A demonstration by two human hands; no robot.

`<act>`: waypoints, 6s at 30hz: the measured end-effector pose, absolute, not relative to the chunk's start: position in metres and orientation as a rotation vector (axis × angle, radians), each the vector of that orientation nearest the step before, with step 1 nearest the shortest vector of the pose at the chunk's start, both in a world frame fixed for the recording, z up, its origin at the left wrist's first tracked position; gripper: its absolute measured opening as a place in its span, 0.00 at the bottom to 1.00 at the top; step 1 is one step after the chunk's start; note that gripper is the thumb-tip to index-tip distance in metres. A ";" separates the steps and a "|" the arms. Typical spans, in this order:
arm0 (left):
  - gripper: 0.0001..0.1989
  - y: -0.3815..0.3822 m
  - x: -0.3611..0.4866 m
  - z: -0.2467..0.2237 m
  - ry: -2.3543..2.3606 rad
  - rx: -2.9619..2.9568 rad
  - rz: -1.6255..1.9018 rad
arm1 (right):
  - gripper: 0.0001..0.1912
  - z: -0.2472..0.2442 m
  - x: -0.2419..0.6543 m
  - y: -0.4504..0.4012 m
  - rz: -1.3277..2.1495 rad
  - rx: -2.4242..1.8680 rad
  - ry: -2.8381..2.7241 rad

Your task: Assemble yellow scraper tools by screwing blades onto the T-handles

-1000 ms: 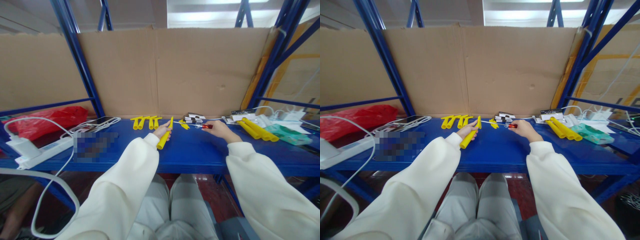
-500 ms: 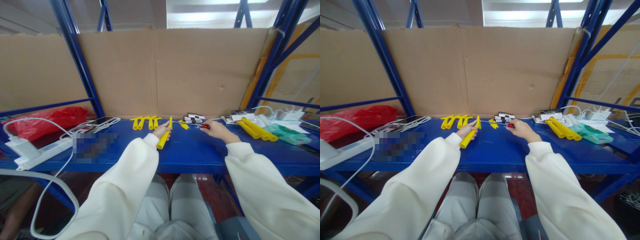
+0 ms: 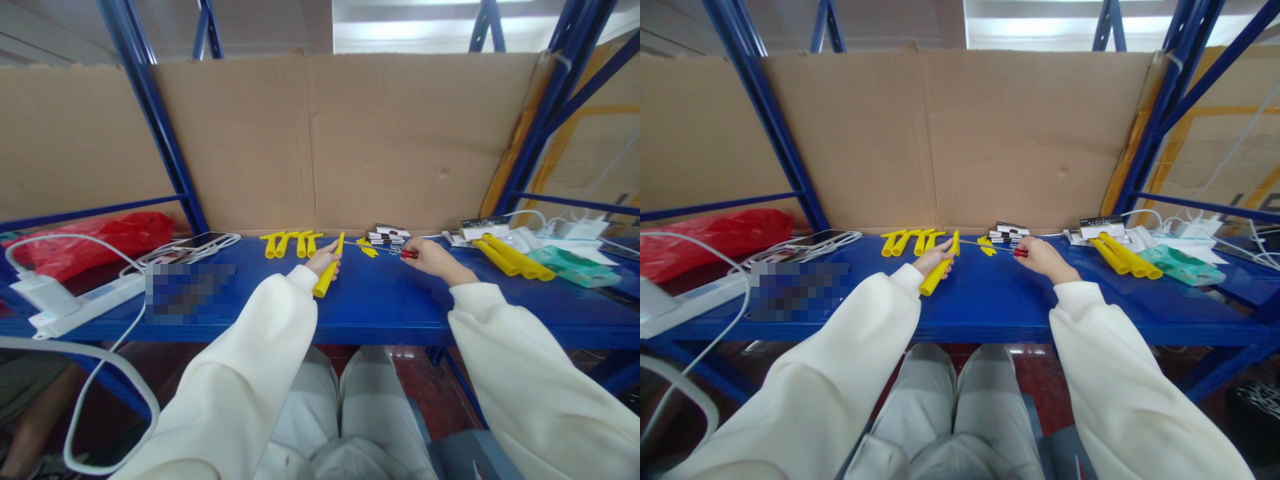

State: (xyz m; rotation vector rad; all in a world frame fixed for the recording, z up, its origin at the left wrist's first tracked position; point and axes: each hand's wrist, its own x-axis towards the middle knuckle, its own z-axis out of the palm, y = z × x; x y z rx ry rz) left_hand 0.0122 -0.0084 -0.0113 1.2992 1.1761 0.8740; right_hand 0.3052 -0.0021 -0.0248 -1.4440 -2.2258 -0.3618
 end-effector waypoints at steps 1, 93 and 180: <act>0.35 -0.008 0.012 -0.011 1.175 1.301 0.872 | 0.05 -0.025 0.304 -0.003 -0.371 -1.489 -2.207; 0.36 -0.003 0.011 -0.014 1.157 1.263 0.921 | 0.13 -0.023 0.301 -0.008 -0.385 -1.523 -2.130; 0.35 -0.003 0.011 -0.015 1.186 1.279 0.927 | 0.14 -0.020 0.296 -0.015 -0.334 -1.499 -2.116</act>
